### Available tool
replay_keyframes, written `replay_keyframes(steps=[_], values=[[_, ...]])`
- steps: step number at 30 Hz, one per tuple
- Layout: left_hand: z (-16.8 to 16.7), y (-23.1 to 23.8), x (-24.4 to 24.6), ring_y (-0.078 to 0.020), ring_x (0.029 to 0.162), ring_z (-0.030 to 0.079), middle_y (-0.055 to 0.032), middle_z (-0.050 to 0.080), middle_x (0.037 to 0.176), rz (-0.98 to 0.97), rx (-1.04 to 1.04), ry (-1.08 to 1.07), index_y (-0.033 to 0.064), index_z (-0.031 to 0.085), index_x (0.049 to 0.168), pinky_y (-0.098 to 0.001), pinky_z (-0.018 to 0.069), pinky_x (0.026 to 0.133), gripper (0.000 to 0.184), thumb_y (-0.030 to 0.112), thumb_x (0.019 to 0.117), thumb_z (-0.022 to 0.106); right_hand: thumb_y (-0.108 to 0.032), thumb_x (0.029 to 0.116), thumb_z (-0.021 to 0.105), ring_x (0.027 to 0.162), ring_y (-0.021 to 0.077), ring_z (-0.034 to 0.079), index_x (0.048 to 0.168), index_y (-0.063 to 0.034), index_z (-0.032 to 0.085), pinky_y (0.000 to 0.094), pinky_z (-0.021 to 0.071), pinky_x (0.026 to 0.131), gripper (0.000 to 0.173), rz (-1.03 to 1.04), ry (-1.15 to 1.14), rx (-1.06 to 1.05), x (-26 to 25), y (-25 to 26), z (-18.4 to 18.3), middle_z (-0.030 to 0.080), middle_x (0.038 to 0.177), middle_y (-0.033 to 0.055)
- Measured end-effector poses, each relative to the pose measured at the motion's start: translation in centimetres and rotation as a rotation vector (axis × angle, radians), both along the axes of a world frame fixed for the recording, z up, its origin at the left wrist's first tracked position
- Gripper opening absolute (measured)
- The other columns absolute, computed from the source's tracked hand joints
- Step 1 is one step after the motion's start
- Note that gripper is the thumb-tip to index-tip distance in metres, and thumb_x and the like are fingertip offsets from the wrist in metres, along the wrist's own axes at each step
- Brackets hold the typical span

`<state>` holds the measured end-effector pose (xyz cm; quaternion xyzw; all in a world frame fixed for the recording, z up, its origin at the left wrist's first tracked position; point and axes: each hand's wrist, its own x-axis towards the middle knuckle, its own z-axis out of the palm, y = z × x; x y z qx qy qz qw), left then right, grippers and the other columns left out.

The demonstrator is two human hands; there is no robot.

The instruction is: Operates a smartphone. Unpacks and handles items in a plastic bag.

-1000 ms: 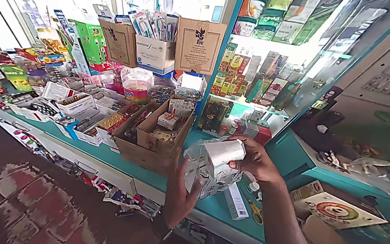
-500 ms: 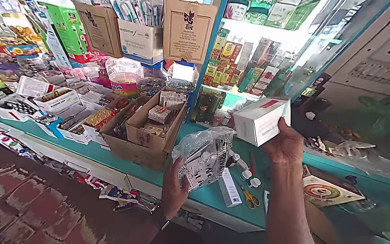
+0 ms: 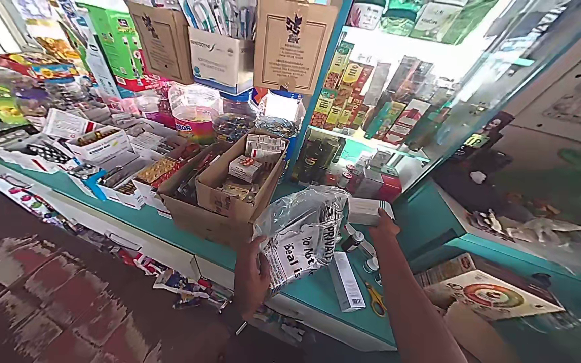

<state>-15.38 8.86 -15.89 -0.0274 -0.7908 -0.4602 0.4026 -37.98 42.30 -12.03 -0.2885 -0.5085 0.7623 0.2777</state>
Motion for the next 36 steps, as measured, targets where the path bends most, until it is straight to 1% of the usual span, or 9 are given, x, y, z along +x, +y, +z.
replay_keyframes(steps=[6,9,13,17,21,24,26,29,36], values=[[0.0,0.2,1.6,-0.0279,0.149,0.033,-0.0212,0.030,0.160,-0.030,0.024,0.072,0.0227,0.050,0.143,-0.0441,0.0379,0.117,0.048,0.035,0.0986,0.062,-0.011,0.0860,0.075,0.123,0.0360,0.056,0.147,0.0068,0.037,0.0514,0.0509,0.098,0.074,0.029,-0.234,0.156,0.2,-0.2,0.4,0.051,0.140,0.0279],[1.8,0.1,1.8,-0.0258,0.153,0.024,-0.0128,0.022,0.164,0.013,-0.050,0.126,0.0352,0.045,0.144,-0.0476,0.0322,0.120,0.053,0.041,0.0958,0.065,-0.007,0.0907,0.071,0.122,0.0306,0.057,0.155,0.0024,0.027,0.0451,0.0526,0.098,0.078,0.061,0.033,0.332,2.5,-2.3,5.0,0.050,0.143,0.0248],[4.5,-0.2,0.9,-0.0386,0.150,0.027,-0.0221,0.031,0.161,0.064,-0.209,0.067,0.0351,0.055,0.143,-0.0581,0.0309,0.116,0.050,0.039,0.0933,0.063,-0.001,0.0979,0.055,0.087,0.0172,0.073,0.101,-0.0085,0.068,0.0378,0.0631,0.080,0.016,0.436,0.762,0.429,10.2,-8.7,12.8,0.074,0.098,0.0042],[4.6,-0.3,-0.2,-0.0431,0.148,0.031,-0.0207,0.044,0.154,0.036,-0.280,0.047,0.0268,0.074,0.107,-0.0607,0.0312,0.114,0.022,0.036,0.0906,0.063,-0.008,0.0959,0.063,0.094,0.0109,0.073,0.103,-0.0066,0.077,0.0297,0.0618,0.087,0.016,1.085,0.809,1.202,15.5,-13.2,15.3,0.077,0.103,0.0033],[3.5,-0.2,0.4,-0.0415,0.147,0.034,-0.0184,0.051,0.150,-0.011,-0.252,0.085,0.0199,0.074,0.082,-0.0604,0.0295,0.115,0.018,0.031,0.0895,0.062,-0.010,0.0923,0.068,0.118,0.0294,0.068,0.110,-0.0071,0.076,0.0510,0.0520,0.101,0.020,1.131,0.368,1.921,14.8,-18.0,12.4,0.075,0.117,0.0097],[2.3,0.2,0.9,-0.0347,0.149,0.032,-0.0153,0.045,0.155,-0.022,-0.194,0.135,0.0261,0.071,0.102,-0.0552,0.0295,0.117,0.016,0.036,0.0908,0.064,-0.014,0.0884,0.074,0.120,0.0308,0.065,0.102,-0.0104,0.076,0.0562,0.0449,0.106,0.015,0.987,0.254,2.143,13.7,-19.8,11.0,0.075,0.112,0.0082],[1.5,0.5,1.5,-0.0266,0.154,0.024,-0.0086,0.033,0.162,-0.033,-0.181,0.154,0.0327,0.055,0.133,-0.0513,0.0256,0.122,0.044,0.047,0.0923,0.062,-0.010,0.0889,0.071,0.114,0.0322,0.068,0.093,-0.0084,0.077,0.0567,0.0467,0.103,0.007,0.937,0.289,2.159,13.4,-19.9,10.8,0.076,0.104,0.0101],[-0.2,0.9,2.3,-0.0257,0.155,0.019,-0.0070,0.025,0.166,-0.046,-0.149,0.177,0.0345,0.043,0.145,-0.0497,0.0262,0.123,0.065,0.055,0.0885,0.068,-0.007,0.0906,0.069,0.106,0.0303,0.071,0.093,-0.0077,0.074,0.0527,0.0524,0.096,0.006,0.896,0.421,2.054,13.2,-19.0,11.2,0.076,0.098,0.0087],[-4.2,0.3,1.8,-0.0310,0.147,0.038,-0.0267,0.033,0.159,-0.185,0.118,-0.006,0.0004,0.026,0.155,-0.0466,0.0381,0.118,0.117,0.049,0.0697,0.088,-0.009,0.0961,0.059,0.097,0.0202,0.071,0.102,-0.0059,0.072,0.0365,0.0556,0.090,0.014,0.866,0.648,1.664,13.9,-15.3,14.4,0.075,0.097,0.0072]])
